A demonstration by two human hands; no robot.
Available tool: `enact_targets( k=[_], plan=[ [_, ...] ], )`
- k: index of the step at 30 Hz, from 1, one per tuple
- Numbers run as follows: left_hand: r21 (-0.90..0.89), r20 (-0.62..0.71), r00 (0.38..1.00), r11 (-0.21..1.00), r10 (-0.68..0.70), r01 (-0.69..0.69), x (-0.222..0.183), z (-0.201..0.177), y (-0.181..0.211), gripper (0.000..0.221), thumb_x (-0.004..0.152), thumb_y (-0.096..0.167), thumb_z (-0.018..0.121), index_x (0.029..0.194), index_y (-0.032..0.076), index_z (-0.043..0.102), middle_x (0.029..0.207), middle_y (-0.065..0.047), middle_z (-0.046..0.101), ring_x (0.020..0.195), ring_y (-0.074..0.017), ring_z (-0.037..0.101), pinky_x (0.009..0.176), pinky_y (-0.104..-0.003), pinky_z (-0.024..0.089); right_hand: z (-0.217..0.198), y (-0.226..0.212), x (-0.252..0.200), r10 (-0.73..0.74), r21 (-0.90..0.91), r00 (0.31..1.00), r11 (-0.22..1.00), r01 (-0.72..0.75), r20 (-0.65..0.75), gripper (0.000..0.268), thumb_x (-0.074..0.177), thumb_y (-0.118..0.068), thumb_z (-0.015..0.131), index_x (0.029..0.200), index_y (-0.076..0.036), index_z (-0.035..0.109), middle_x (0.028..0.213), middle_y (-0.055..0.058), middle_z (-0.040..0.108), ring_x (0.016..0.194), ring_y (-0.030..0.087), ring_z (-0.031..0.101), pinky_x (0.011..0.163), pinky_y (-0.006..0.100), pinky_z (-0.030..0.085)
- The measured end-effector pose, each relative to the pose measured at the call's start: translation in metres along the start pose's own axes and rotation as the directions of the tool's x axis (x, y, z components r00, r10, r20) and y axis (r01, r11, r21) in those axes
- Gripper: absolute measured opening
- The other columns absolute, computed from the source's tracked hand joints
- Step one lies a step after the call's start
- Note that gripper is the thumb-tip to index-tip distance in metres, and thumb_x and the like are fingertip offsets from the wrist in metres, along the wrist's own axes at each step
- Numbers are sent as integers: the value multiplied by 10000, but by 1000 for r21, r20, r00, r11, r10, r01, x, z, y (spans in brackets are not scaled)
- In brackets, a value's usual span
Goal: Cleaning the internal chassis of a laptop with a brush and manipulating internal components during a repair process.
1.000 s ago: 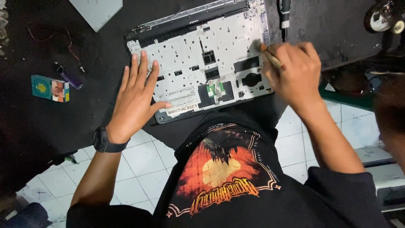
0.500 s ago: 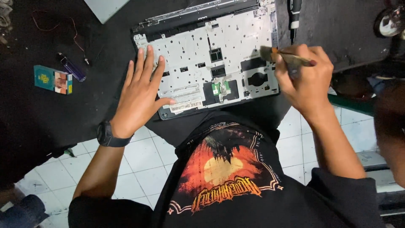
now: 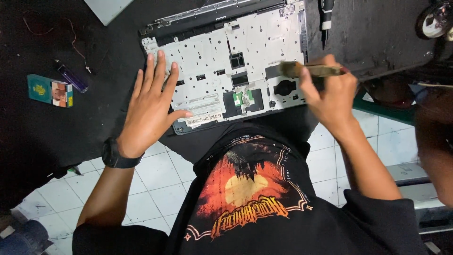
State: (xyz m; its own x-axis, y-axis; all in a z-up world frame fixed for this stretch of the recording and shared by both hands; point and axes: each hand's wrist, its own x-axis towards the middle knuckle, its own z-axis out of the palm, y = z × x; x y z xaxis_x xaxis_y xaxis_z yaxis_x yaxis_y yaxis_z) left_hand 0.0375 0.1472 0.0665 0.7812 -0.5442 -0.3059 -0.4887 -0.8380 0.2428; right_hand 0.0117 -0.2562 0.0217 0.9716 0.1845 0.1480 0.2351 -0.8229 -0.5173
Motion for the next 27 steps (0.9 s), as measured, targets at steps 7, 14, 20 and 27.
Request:
enact_targets(
  k=[7, 14, 20, 27],
  plan=[
    [12, 11, 1000, 1000, -5, 5, 1, -1, 1, 1114, 852, 511, 764, 1662, 4, 191, 1708, -261, 38, 1583, -440, 41, 1265, -615, 199, -21, 7, -2, -67, -214, 991, 976, 41, -116, 249, 1170, -87, 701, 983, 2, 564, 797, 128, 582, 611, 320, 549, 631, 430, 479],
    [39, 4, 1000, 999, 1, -1, 0, 0, 1, 1096, 874, 551, 732, 1663, 5, 201, 1708, -266, 57, 1580, -454, 70, 1257, -620, 228, 19, -31, -2, -248, -235, 968, 944, 230, -50, 166, 1019, -65, 705, 969, -66, 547, 738, 60, 554, 591, 178, 512, 519, 341, 428],
    [19, 3, 1000, 1000, -4, 4, 0, -2, 2, 1091, 869, 546, 735, 1659, 4, 212, 1709, -262, 63, 1582, -449, 70, 1258, -624, 224, 17, -41, 6, -22, 316, 1000, 948, 22, -3, 129, 1083, -69, 574, 977, 5, 571, 796, 102, 614, 616, 204, 544, 518, 349, 424],
    [24, -8, 1000, 1000, 1, -1, 1, -1, 1, 1085, 861, 529, 755, 1656, -1, 240, 1707, -264, 80, 1577, -462, 89, 1252, -629, 238, 18, 16, 1, -142, -262, 982, 959, 105, -126, 312, 1121, -161, 589, 840, -126, 459, 708, 43, 479, 581, 150, 384, 531, 317, 329]
  ],
)
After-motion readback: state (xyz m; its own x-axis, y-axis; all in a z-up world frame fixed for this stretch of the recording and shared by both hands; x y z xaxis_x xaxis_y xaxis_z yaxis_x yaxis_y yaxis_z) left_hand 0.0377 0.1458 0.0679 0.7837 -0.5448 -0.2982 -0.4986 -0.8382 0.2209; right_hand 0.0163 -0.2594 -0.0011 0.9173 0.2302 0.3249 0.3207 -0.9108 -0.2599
